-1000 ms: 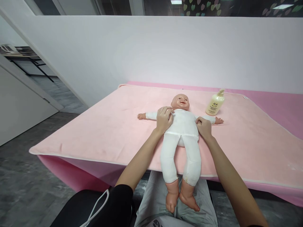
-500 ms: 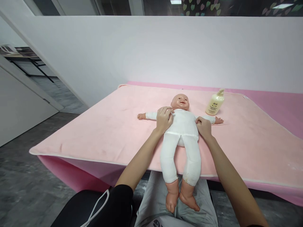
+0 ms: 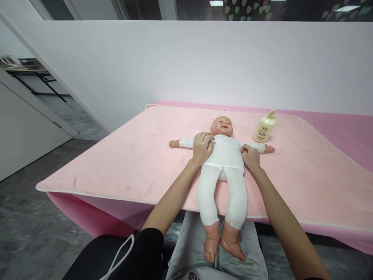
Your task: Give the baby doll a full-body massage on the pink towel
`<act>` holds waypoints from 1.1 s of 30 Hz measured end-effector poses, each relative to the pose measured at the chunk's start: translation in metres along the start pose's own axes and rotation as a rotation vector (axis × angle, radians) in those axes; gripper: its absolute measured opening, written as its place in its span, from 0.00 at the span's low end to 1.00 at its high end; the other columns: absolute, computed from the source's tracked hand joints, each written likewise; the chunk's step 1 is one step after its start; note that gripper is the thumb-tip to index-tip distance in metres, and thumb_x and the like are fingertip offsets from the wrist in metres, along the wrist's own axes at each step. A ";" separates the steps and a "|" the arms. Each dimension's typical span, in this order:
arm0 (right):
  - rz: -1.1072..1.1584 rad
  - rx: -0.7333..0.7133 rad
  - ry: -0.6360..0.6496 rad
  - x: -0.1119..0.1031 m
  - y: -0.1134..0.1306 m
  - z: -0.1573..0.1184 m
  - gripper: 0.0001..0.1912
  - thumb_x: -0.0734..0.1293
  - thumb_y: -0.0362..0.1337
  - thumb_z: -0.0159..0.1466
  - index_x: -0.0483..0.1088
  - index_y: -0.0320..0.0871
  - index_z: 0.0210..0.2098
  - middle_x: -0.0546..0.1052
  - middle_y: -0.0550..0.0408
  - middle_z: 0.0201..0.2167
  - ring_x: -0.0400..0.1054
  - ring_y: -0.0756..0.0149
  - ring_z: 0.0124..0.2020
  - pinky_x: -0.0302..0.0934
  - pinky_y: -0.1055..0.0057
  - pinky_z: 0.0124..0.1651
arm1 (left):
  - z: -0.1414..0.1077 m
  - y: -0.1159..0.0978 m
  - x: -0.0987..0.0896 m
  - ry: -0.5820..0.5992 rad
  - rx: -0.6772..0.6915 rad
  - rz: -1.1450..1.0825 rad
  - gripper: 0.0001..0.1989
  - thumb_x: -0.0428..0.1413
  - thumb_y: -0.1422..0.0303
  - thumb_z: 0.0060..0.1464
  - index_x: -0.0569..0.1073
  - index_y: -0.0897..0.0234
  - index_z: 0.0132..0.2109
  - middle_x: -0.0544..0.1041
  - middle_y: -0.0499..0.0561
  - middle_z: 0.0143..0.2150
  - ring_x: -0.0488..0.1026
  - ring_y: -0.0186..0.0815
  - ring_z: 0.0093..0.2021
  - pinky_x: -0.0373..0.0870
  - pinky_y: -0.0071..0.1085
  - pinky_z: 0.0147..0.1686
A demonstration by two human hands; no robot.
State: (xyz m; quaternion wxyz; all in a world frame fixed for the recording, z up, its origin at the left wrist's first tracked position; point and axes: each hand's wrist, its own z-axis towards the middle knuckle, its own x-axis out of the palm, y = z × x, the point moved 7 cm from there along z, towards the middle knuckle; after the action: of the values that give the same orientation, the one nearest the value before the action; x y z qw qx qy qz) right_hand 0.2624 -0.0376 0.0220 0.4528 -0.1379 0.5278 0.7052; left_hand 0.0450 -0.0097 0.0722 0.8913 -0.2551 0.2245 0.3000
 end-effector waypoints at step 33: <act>-0.010 0.024 0.035 0.002 0.002 -0.001 0.09 0.54 0.28 0.50 0.62 0.43 0.20 0.69 0.56 0.21 0.58 0.68 0.24 0.46 0.72 0.29 | -0.002 0.001 0.003 0.000 -0.019 -0.023 0.09 0.49 0.79 0.50 0.69 0.61 0.33 0.74 0.49 0.40 0.68 0.37 0.44 0.62 0.35 0.46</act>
State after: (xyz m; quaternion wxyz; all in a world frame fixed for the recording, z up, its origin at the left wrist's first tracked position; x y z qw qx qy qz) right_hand 0.2596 -0.0374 0.0208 0.4486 -0.1473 0.5436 0.6940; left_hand 0.0465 -0.0091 0.0687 0.8923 -0.2662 0.2187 0.2918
